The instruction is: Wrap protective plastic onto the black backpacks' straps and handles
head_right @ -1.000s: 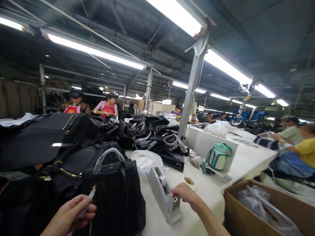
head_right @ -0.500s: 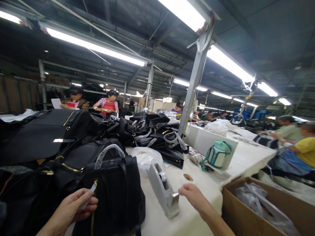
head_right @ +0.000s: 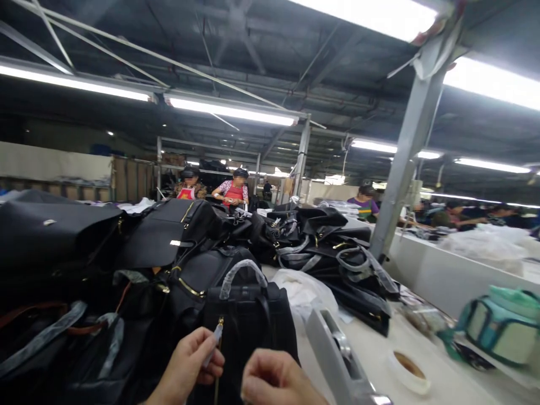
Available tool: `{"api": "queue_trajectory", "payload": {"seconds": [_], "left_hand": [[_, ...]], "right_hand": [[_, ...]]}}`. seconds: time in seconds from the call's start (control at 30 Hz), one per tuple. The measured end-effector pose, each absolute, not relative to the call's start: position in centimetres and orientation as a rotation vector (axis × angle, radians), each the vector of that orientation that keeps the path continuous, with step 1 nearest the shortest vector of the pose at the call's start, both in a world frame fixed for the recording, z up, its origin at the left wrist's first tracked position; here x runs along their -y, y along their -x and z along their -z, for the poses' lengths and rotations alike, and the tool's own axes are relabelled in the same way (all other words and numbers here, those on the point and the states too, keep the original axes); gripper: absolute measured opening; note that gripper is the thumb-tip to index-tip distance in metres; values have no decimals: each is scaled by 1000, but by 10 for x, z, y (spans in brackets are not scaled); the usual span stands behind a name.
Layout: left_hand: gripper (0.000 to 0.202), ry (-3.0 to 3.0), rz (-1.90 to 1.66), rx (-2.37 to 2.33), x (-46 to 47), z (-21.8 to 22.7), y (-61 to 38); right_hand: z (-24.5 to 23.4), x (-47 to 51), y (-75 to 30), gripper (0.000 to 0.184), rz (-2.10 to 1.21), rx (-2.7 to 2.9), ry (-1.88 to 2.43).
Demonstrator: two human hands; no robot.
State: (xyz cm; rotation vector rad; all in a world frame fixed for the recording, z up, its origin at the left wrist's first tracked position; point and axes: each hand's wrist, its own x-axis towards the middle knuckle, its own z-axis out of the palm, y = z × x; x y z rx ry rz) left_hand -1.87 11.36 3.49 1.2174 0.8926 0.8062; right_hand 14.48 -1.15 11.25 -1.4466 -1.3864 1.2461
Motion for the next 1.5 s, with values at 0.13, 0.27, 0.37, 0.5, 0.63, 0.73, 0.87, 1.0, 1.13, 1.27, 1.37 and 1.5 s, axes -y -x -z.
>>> {"api": "queue_trajectory", "payload": {"seconds": [0.13, 0.27, 0.37, 0.5, 0.63, 0.73, 0.87, 1.0, 1.13, 1.27, 1.37, 1.5], "left_hand": [[64, -1187, -860, -852, -113, -25, 16], [61, -1178, -883, -817, -111, -20, 14], [59, -1165, -886, -796, -110, -20, 15], [58, -1165, -870, -814, -111, -18, 15], [56, -1178, -871, -808, -113, -15, 13], [55, -1168, -866, -804, -114, -14, 12], [53, -1189, -877, -802, -112, -15, 13], [45, -1256, -976, -844, -106, -22, 14], [45, -1436, -1113, -912, -100, -27, 17], [50, -1543, -1113, -852, -100, -28, 19], [47, -1495, -1108, -835, -99, -30, 19], [48, -1383, -1156, -850, -97, -31, 16]], "right_hand": [[-104, -51, -112, 24, -937, 1513, 1430], [-84, -81, -123, 19, -724, 1561, 1573], [-85, -83, -127, 19, -755, 1588, 1573], [-99, -77, -123, 22, -1027, 1570, 1516], [-100, -80, -125, 22, -998, 1611, 1567], [-91, -85, -128, 18, -768, 1672, 1655], [-82, -89, -128, 16, -629, 1667, 1744], [-81, -89, -124, 18, -524, 1642, 1820], [-82, -88, -123, 19, -510, 1621, 1833], [-82, -87, -124, 20, -558, 1590, 1821], [-81, -87, -125, 18, -631, 1564, 1796], [-79, -86, -126, 19, -754, 1532, 1748]]}}
